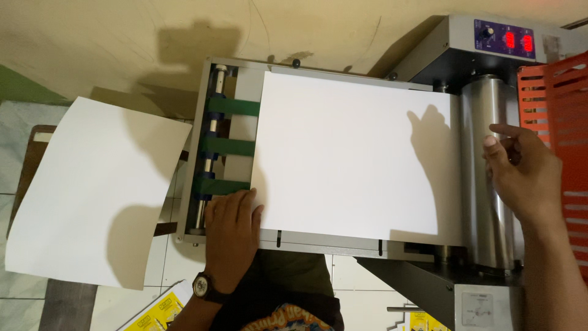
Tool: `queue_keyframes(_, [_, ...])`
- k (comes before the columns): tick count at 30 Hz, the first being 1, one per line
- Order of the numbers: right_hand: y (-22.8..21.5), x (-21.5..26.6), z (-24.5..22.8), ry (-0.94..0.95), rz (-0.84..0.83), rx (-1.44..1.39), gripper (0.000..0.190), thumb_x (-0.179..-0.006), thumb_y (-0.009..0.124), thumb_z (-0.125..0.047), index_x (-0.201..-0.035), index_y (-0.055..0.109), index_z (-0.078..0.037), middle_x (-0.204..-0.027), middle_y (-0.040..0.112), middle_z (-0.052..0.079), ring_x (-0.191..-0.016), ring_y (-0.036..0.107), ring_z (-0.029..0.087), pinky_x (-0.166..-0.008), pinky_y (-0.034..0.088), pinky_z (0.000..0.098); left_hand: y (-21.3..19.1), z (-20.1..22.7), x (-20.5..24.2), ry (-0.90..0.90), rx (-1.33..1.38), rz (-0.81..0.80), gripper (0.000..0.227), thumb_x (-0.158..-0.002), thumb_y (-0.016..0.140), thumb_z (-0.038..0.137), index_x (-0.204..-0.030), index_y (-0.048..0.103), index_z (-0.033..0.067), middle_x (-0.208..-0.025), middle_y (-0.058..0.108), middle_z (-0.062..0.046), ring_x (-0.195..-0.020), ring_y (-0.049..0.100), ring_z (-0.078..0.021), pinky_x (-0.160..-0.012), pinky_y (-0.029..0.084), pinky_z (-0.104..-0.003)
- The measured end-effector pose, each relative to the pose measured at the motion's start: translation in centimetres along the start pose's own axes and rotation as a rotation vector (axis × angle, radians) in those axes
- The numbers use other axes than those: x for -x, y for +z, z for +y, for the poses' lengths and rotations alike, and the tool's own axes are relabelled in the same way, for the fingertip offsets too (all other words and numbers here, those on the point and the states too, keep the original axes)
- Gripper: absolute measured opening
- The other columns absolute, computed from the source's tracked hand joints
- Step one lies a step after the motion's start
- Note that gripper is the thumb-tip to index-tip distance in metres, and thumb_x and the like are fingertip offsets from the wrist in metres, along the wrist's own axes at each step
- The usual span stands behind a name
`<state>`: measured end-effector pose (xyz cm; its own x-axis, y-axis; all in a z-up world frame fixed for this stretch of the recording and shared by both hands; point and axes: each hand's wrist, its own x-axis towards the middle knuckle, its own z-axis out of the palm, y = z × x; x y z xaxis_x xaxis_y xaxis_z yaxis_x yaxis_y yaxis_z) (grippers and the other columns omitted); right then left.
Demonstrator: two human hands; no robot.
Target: The person feeds large white sheets of paper into a laminating machine by hand. They guide the sheets through the rollers and retrieve them from the output side, repeating the process for multiple sheets.
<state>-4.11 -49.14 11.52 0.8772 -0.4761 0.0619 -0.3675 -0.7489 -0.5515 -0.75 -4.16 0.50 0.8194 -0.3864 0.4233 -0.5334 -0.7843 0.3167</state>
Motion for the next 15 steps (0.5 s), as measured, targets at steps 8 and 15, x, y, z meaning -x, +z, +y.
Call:
queue_keyframes(8, [-0.2,0.1,-0.7,0.027,-0.012,0.019,0.032,-0.118,0.061,-0.022,-0.139,0.065,0.002,-0.098,0.069,0.011,-0.085,0.063,0.019,-0.077,0.050,0.0334,-0.1,0.3,-0.2,0.020,-0.037,0.004,0.028,-0.099,0.068,0.020,-0.121,0.067,0.0037,-0.114,0.069,-0.010,-0.104,0.063,-0.0254,-0.097,0.046,-0.046])
queue_keyframes(15, [-0.2,0.3,-1.0,0.037,0.000,0.000,0.029,-0.118,0.063,-0.020,-0.138,0.065,0.001,-0.098,0.069,0.011,-0.081,0.061,0.018,-0.074,0.050,0.0330,0.3,0.4,-0.1,0.012,-0.008,0.001,0.027,-0.101,0.066,0.021,-0.122,0.066,0.0037,-0.113,0.069,-0.010,-0.103,0.063,-0.0257,-0.095,0.045,-0.047])
